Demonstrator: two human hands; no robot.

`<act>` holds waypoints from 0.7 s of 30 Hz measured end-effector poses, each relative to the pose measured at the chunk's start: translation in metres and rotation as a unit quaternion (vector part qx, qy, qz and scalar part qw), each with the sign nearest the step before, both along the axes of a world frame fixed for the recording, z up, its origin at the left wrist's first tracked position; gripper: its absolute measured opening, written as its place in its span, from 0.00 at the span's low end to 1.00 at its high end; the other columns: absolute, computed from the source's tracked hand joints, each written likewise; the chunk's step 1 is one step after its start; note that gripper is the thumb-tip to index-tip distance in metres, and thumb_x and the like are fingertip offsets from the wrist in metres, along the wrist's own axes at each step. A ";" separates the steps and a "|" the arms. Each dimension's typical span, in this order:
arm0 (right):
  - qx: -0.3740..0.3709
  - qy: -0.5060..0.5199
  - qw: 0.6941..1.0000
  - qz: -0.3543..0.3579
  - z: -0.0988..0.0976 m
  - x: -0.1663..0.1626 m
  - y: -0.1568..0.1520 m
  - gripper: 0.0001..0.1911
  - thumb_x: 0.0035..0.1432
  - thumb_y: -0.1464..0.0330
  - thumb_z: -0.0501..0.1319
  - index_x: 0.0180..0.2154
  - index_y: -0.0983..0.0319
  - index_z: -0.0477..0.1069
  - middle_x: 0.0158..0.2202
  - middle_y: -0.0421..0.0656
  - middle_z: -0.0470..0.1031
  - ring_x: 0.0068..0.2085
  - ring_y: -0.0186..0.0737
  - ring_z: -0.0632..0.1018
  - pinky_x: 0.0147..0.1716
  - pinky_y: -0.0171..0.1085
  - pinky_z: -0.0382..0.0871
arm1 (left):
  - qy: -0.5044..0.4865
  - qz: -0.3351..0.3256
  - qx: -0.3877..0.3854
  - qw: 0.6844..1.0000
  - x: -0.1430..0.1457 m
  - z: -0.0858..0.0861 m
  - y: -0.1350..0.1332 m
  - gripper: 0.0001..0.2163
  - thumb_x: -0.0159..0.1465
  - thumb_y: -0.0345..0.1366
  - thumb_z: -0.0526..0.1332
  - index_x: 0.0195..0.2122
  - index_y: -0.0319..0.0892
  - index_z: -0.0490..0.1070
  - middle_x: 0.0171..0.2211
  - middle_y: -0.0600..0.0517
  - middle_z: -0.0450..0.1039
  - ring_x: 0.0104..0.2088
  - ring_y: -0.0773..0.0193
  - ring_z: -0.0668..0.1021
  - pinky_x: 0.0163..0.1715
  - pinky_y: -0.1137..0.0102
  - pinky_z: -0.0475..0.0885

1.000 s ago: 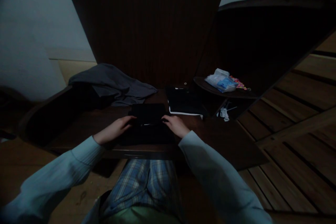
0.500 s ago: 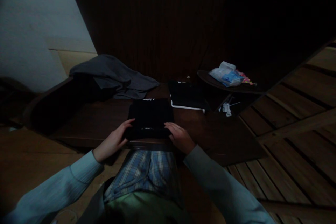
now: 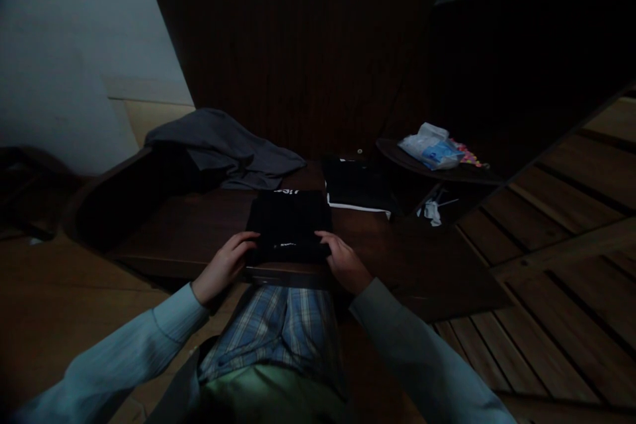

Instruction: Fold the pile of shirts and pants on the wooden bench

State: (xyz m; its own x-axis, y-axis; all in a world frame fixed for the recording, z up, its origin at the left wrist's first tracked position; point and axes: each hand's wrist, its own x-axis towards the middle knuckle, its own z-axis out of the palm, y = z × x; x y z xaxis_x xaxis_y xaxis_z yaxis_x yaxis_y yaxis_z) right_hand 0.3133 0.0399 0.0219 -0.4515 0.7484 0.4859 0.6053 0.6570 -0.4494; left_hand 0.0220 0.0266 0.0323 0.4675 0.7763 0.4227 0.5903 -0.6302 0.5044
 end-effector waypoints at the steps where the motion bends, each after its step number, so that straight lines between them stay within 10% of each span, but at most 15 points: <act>1: 0.013 0.004 1.000 0.004 0.001 0.001 0.000 0.17 0.46 0.82 0.46 0.37 0.61 0.59 0.48 0.49 0.68 0.49 0.41 0.70 0.45 0.45 0.67 | -0.005 0.005 -0.005 1.000 0.000 0.000 0.000 0.14 0.54 0.20 0.48 0.38 0.42 0.62 0.50 0.45 0.62 0.51 0.61 0.65 0.50 0.61 0.63; 11: 0.087 0.050 0.994 -0.049 0.005 -0.011 -0.010 0.17 0.48 0.81 0.47 0.38 0.60 0.64 0.45 0.47 0.69 0.47 0.41 0.70 0.46 0.44 0.66 | -0.071 0.026 -0.039 0.996 0.008 0.014 0.002 0.08 0.60 0.28 0.47 0.39 0.42 0.61 0.48 0.45 0.63 0.50 0.62 0.67 0.52 0.64 0.62; 21: 0.009 -0.032 0.999 -0.031 0.003 0.003 -0.021 0.11 0.50 0.77 0.51 0.35 0.60 0.63 0.47 0.47 0.69 0.49 0.42 0.69 0.47 0.44 0.65 | 0.010 -0.008 -0.073 0.997 -0.002 0.013 -0.002 0.12 0.56 0.23 0.47 0.36 0.42 0.64 0.55 0.47 0.56 0.56 0.60 0.60 0.55 0.61 0.57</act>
State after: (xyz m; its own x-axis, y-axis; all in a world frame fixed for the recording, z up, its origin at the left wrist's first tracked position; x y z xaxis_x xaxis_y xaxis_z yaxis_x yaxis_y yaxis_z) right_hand 0.3159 0.0189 0.0247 -0.4356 0.7673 0.4706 0.6723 0.6250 -0.3967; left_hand 0.0200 0.0241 0.0452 0.4871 0.8219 0.2954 0.5927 -0.5595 0.5795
